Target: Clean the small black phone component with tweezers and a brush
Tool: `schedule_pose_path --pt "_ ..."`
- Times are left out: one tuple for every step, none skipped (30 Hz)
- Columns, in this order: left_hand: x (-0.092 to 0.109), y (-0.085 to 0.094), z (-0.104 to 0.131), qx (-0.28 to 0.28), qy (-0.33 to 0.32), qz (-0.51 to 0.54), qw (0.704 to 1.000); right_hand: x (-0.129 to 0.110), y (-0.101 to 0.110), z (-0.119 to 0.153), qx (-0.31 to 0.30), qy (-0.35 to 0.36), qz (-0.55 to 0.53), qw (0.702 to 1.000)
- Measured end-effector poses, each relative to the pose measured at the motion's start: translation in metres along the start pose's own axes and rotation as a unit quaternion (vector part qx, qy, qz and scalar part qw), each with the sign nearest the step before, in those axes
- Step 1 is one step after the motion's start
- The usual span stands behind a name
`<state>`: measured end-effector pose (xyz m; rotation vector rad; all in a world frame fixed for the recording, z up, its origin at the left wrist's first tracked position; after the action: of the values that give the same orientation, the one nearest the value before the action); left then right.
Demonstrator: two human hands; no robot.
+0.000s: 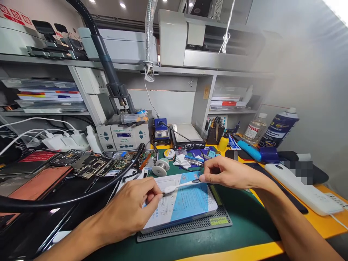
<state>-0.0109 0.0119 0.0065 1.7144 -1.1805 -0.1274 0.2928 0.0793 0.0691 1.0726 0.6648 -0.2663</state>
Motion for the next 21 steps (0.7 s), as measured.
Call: schedule_pose_path --pt "0.0002 0.0001 0.0000 0.000 0.000 -0.001 1.000 -0.0005 0.0003 0.0004 -0.001 -0.001 -0.001 1.000" --pt "0.0003 0.0002 0.0001 0.000 0.001 -0.002 1.000 -0.0008 0.0004 0.0004 -0.002 -0.002 -0.003 1.000" --pt "0.0003 0.0004 0.0002 -0.001 0.003 -0.003 1.000 -0.0009 0.0004 -0.0001 -0.003 -0.001 -0.004 1.000" --pt "0.0001 0.0005 0.0003 -0.002 0.004 -0.004 1.000 -0.0005 0.0003 -0.0011 -0.004 -0.001 -0.005 1.000" --pt "-0.0002 0.0006 0.0004 -0.003 0.004 -0.004 1.000 0.0003 0.0004 -0.0023 -0.005 0.000 -0.005 1.000" --pt "-0.0007 0.0007 0.0006 -0.006 0.003 -0.004 1.000 0.0015 0.0006 -0.0037 -0.007 -0.001 -0.005 1.000" --pt "-0.0012 0.0008 0.0007 -0.007 0.003 -0.003 1.000 0.0030 0.0011 -0.0050 -0.009 -0.002 -0.004 1.000" --pt "-0.0016 0.0009 0.0009 -0.008 0.002 -0.003 1.000 0.0044 0.0017 -0.0059 -0.010 -0.004 -0.002 1.000" --pt "-0.0019 0.0010 0.0010 -0.008 0.002 -0.002 1.000 0.0054 0.0022 -0.0065 -0.012 -0.006 0.000 1.000" --pt "-0.0020 0.0010 0.0011 -0.008 0.002 -0.002 1.000 0.0060 0.0025 -0.0067 -0.013 -0.008 0.001 1.000" --pt "-0.0019 0.0011 0.0011 -0.007 0.002 -0.001 1.000 0.0061 0.0025 -0.0066 -0.013 -0.009 0.002 1.000" --pt "-0.0016 0.0011 0.0011 -0.005 0.002 -0.001 1.000 0.0055 0.0020 -0.0062 -0.013 -0.010 0.002 1.000" --pt "-0.0011 0.0012 0.0011 -0.004 0.002 -0.001 1.000 0.0046 0.0012 -0.0059 -0.013 -0.009 0.001 1.000" --pt "-0.0006 0.0013 0.0011 -0.003 0.003 -0.001 1.000 0.0037 0.0003 -0.0055 -0.014 -0.007 0.001 1.000" --pt "-0.0002 0.0015 0.0009 -0.002 0.003 -0.001 1.000 0.0030 -0.0006 -0.0052 -0.015 -0.006 0.000 1.000" --pt "0.0002 0.0016 0.0008 -0.001 0.004 -0.001 1.000 0.0028 -0.0010 -0.0050 -0.017 -0.006 -0.001 1.000" --pt "0.0005 0.0019 0.0006 -0.001 0.004 -0.001 1.000 0.0032 -0.0009 -0.0049 -0.021 -0.007 -0.001 1.000" --pt "0.0008 0.0021 0.0005 0.000 0.004 -0.001 1.000 0.0041 -0.0003 -0.0049 -0.027 -0.011 -0.002 1.000" --pt "0.0010 0.0025 0.0003 0.000 0.003 -0.002 1.000 0.0053 0.0007 -0.0049 -0.032 -0.015 -0.002 0.999" --pt "0.0012 0.0028 0.0002 0.001 0.001 -0.003 1.000 0.0066 0.0018 -0.0051 -0.038 -0.019 -0.001 0.999" --pt "0.0014 0.0032 0.0002 0.002 0.000 -0.004 1.000 0.0077 0.0027 -0.0053 -0.043 -0.022 0.000 0.999"
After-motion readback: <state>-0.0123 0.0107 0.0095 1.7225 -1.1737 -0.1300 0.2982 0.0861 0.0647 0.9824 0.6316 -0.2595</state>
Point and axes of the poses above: each hand's wrist, its own z-axis away from the middle knuckle, its own y-axis out of the back of the hand, x = y × z, the point moved 1 cm from there along -z, towards the middle knuckle, and after that the axes turned 13 degrees about -y, right-handed, at the moved point
